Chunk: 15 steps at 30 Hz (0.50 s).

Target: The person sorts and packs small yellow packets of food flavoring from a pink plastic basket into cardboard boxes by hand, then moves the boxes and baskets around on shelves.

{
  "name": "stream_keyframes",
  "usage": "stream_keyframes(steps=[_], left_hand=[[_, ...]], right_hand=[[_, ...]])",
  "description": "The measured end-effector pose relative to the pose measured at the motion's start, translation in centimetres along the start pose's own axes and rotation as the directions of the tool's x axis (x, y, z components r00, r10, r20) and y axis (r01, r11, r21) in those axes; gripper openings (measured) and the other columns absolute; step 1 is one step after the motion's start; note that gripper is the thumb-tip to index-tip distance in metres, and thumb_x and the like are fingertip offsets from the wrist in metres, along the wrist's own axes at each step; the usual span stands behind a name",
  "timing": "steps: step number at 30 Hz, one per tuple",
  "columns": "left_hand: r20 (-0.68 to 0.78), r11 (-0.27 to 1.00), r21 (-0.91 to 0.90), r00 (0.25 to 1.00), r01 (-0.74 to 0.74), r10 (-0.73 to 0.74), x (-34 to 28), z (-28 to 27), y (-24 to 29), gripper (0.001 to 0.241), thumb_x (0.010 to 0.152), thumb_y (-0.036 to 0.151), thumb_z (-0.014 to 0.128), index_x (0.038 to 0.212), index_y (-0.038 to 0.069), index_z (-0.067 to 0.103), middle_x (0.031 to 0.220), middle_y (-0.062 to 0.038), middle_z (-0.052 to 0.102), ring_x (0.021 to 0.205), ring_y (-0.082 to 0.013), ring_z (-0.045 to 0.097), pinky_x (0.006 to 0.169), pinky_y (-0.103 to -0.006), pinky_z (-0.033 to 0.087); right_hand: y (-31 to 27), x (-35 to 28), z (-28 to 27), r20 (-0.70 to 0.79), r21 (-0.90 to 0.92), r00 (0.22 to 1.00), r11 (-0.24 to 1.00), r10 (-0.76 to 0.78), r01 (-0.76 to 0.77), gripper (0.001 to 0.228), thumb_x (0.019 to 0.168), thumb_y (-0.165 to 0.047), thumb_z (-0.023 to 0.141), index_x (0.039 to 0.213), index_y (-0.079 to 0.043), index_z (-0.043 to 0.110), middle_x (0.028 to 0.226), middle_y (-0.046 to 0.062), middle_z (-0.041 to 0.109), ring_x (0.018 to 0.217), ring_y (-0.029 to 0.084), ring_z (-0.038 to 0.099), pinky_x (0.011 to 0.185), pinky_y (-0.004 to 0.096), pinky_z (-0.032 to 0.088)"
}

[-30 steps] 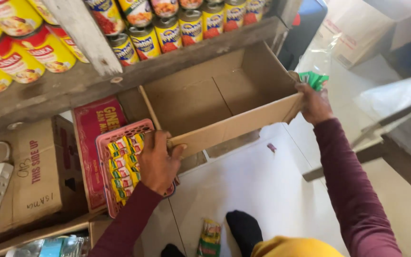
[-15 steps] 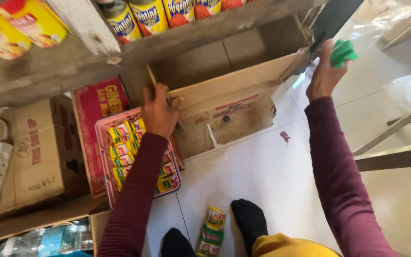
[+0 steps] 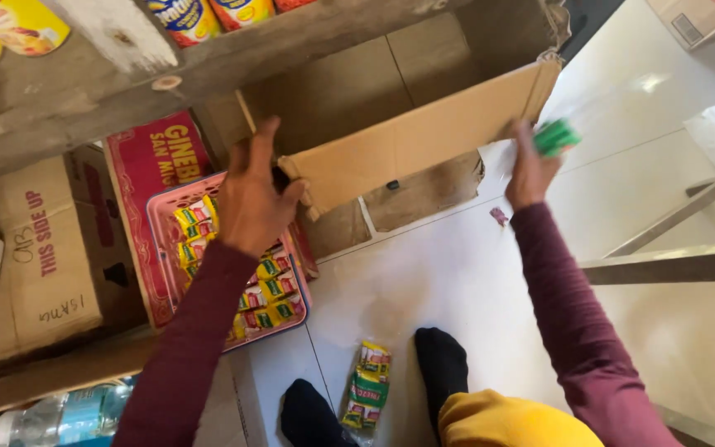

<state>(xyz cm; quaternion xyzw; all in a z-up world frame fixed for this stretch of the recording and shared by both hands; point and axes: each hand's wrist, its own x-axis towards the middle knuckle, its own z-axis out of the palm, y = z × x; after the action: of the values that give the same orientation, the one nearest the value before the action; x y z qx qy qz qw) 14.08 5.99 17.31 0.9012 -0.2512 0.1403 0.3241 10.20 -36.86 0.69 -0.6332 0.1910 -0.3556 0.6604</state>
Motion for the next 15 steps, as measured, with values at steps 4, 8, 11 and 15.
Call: stream_keyframes(steps=[4,8,11,15], left_hand=[[0.094,0.947,0.301,0.985,0.111,-0.145,-0.6,-1.1,2.7,0.096,0.077,0.027,0.089,0.160,0.023,0.040,0.124,-0.023,0.052,0.116,-0.0455,0.054,0.093,-0.0553,0.050],[0.025,0.846,0.489,0.973,-0.214,0.231,0.0,1.5,2.8,0.091,0.066,0.038,0.088,0.148,0.022,0.050,0.146,-0.025,0.046,0.131,-0.0515,0.040,0.102,-0.0673,0.038],[0.007,0.799,0.569,0.972,-0.196,0.234,0.7,4.3,0.7,0.075,0.077,0.035,0.085,0.144,0.018,0.055,0.146,-0.022,0.047,0.133,-0.0526,0.040,0.105,-0.0675,0.038],[-0.048,0.757,0.640,0.976,-0.135,0.214,1.5,6.2,-1.7,0.050,0.095,0.024,0.081,0.138,0.015,0.058,0.143,-0.017,0.050,0.136,-0.0517,0.041,0.111,-0.0615,0.042]], right_hand=[[9.9,-2.0,-2.4,0.432,-0.683,0.900,0.633,-0.051,0.364,0.035,0.105,-0.027,0.052,0.135,-0.010,0.057,0.105,0.009,0.063,0.085,0.025,0.063,0.071,0.041,0.057],[9.7,-2.2,2.5,0.376,0.337,0.674,0.584,0.635,-0.738,0.047,0.103,-0.050,0.062,0.129,-0.013,0.050,0.105,0.007,0.063,0.088,0.025,0.064,0.070,0.046,0.059],[8.3,-1.2,5.9,0.382,0.363,0.614,0.499,0.690,-0.787,0.058,0.090,-0.059,0.057,0.129,-0.017,0.052,0.110,0.007,0.068,0.091,0.025,0.068,0.065,0.046,0.060],[14.0,0.9,6.3,0.264,0.432,0.735,0.604,0.625,-0.669,0.067,0.080,-0.063,0.069,0.127,-0.020,0.049,0.111,0.006,0.063,0.092,0.025,0.067,0.061,0.047,0.060]])
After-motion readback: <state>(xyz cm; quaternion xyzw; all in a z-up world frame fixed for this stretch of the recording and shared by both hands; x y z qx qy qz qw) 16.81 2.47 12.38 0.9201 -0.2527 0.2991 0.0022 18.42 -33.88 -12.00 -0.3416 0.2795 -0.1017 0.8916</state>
